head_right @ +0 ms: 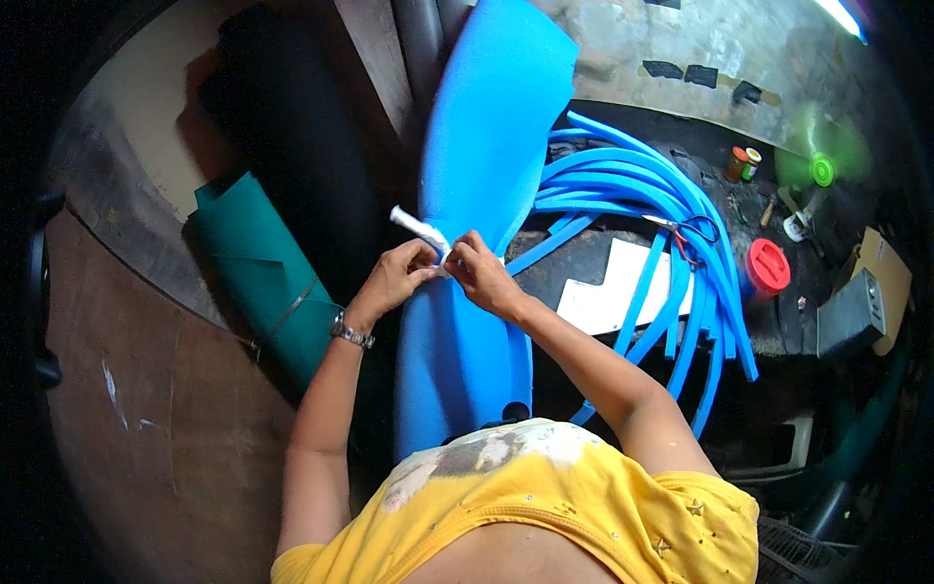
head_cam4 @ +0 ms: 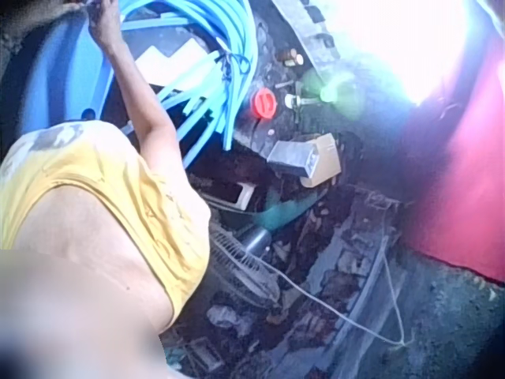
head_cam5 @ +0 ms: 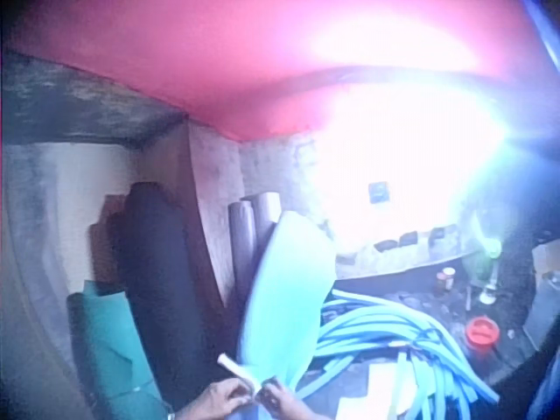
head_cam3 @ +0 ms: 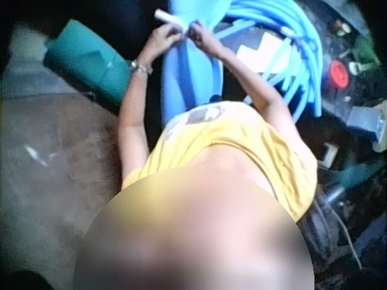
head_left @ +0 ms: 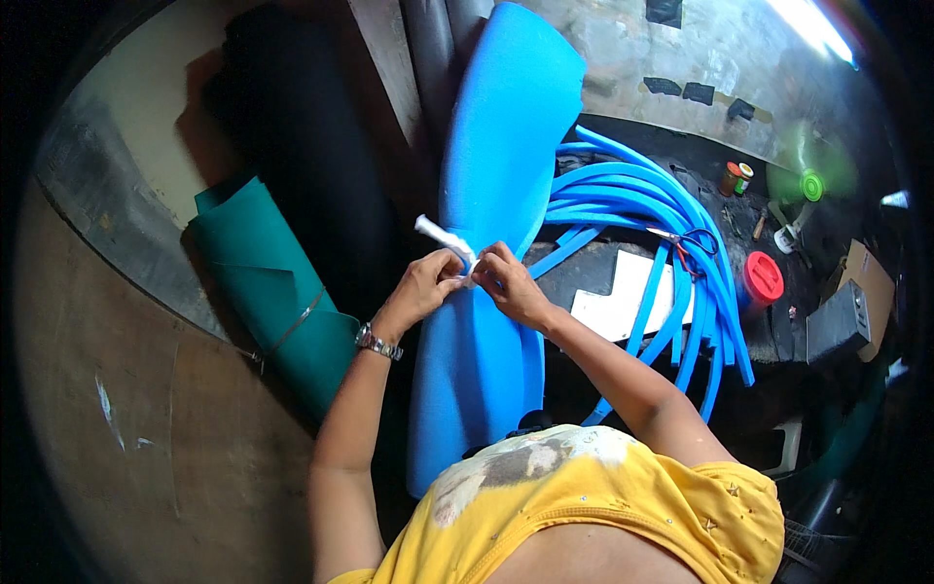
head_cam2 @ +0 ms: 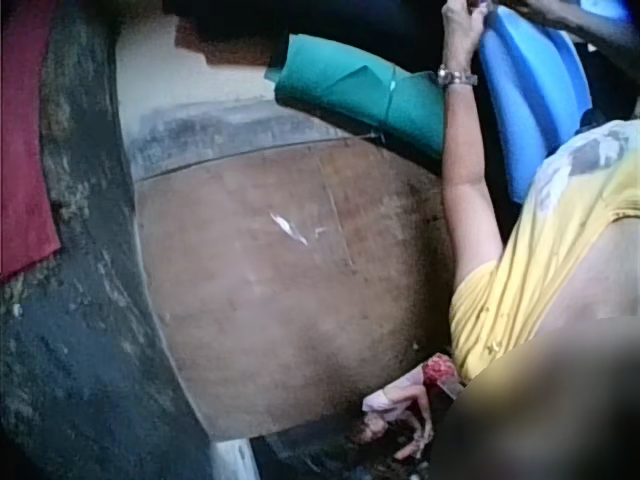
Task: The person folds a blue foam sheet and secures it with a white strap. They then cut blue foam strips and use a hammer to attach black rubber pieces to a green fabric base, assembling protective gear components on a cluttered workbench.
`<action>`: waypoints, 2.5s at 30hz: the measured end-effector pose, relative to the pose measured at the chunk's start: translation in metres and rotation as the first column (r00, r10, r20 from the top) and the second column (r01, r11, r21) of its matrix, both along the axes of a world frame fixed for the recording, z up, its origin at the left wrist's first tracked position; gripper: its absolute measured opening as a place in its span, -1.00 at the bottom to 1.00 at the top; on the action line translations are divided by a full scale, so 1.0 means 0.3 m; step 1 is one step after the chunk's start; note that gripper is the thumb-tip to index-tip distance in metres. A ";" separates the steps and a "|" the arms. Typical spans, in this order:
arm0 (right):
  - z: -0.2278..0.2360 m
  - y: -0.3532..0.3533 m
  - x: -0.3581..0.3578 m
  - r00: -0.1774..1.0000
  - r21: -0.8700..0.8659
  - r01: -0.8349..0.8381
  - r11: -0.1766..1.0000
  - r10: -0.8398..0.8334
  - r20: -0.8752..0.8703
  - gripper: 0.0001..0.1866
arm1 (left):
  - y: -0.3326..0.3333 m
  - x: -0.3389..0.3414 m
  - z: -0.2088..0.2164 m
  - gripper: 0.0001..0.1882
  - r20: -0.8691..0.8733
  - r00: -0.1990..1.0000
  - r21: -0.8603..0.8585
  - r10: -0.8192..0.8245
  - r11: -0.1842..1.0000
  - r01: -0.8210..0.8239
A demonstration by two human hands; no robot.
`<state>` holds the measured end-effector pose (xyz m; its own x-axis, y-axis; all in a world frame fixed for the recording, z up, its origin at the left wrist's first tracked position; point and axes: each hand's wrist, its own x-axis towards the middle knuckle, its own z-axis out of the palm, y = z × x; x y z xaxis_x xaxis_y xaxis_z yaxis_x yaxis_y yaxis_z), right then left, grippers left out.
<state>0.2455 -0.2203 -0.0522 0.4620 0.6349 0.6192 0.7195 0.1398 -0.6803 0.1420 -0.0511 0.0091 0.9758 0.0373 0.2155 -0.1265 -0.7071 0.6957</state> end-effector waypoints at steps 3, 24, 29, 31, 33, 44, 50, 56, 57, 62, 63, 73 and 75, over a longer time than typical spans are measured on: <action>-0.033 -0.040 0.039 0.996 -0.093 0.017 0.995 -0.025 -0.088 -0.87 | 0.051 -0.048 -0.031 -0.90 0.263 0.965 0.230 -0.001 0.971 -0.061; -0.083 0.095 0.489 0.490 0.138 -0.086 0.987 0.163 -0.857 -0.23 | 0.030 -0.154 -0.116 -0.33 0.168 0.693 -0.395 0.701 0.692 -0.604; 0.255 0.267 0.272 0.739 0.134 -0.340 0.931 0.352 -0.574 -0.32 | 0.104 -0.445 0.007 -0.41 0.412 0.398 -0.439 0.820 0.561 -0.702; 0.360 0.351 0.219 0.732 0.224 -0.425 0.877 0.478 -0.486 -0.41 | 0.118 -0.497 0.068 -0.39 0.515 0.354 -0.478 0.781 0.604 -0.637; 0.458 0.432 0.215 0.762 0.199 -0.475 0.857 0.514 -0.393 -0.40 | 0.120 -0.505 0.094 -0.41 0.603 0.254 -0.491 0.756 0.603 -0.629; 0.367 0.594 0.441 0.949 -0.055 -0.144 0.988 0.122 -0.291 -0.55 | 0.128 -0.160 -0.269 -0.12 0.347 0.292 -0.435 0.891 0.429 -0.792; 0.082 0.627 0.596 0.957 -0.378 0.084 0.922 -0.181 -0.228 -0.57 | 0.204 0.011 -0.603 -0.38 0.130 0.469 -0.377 0.874 0.481 -0.792; -0.329 0.653 0.733 0.812 -0.399 0.211 0.892 -0.387 -0.436 -0.61 | 0.301 0.092 -0.819 -0.51 0.005 0.570 -0.235 0.822 0.555 -0.798; -0.398 0.675 0.729 0.875 -0.405 0.321 0.856 -0.431 -0.219 -0.52 | 0.315 0.103 -0.844 -0.56 0.028 0.565 -0.197 0.825 0.558 -0.806; -0.524 0.667 0.632 0.729 -0.623 0.222 0.750 -0.552 -0.405 0.03 | 0.376 0.134 -0.849 -0.60 -0.249 0.530 0.126 0.810 0.570 -0.812; -0.491 0.608 0.600 0.676 -0.519 0.221 0.826 -0.513 -0.529 0.07 | 0.376 0.135 -0.820 -0.59 -0.299 0.517 0.199 0.802 0.583 -0.788; -0.391 -0.504 -0.217 0.405 0.039 -0.361 0.932 0.195 -0.893 -0.64 | 0.240 0.233 -0.414 -0.10 -0.365 0.931 -0.636 -0.014 0.734 -0.239; -0.577 -0.726 -0.435 0.166 -0.276 0.054 0.960 -0.281 -0.945 -0.61 | 0.239 0.325 -0.371 -0.02 -0.277 0.919 -0.502 0.281 0.773 -0.388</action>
<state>0.1151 -0.4380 -0.2254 0.7210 0.4761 -0.5035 -0.5425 -0.0643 -0.8376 0.2396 0.0206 -0.1021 0.8980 0.4255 -0.1124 0.2087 -0.1869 0.9599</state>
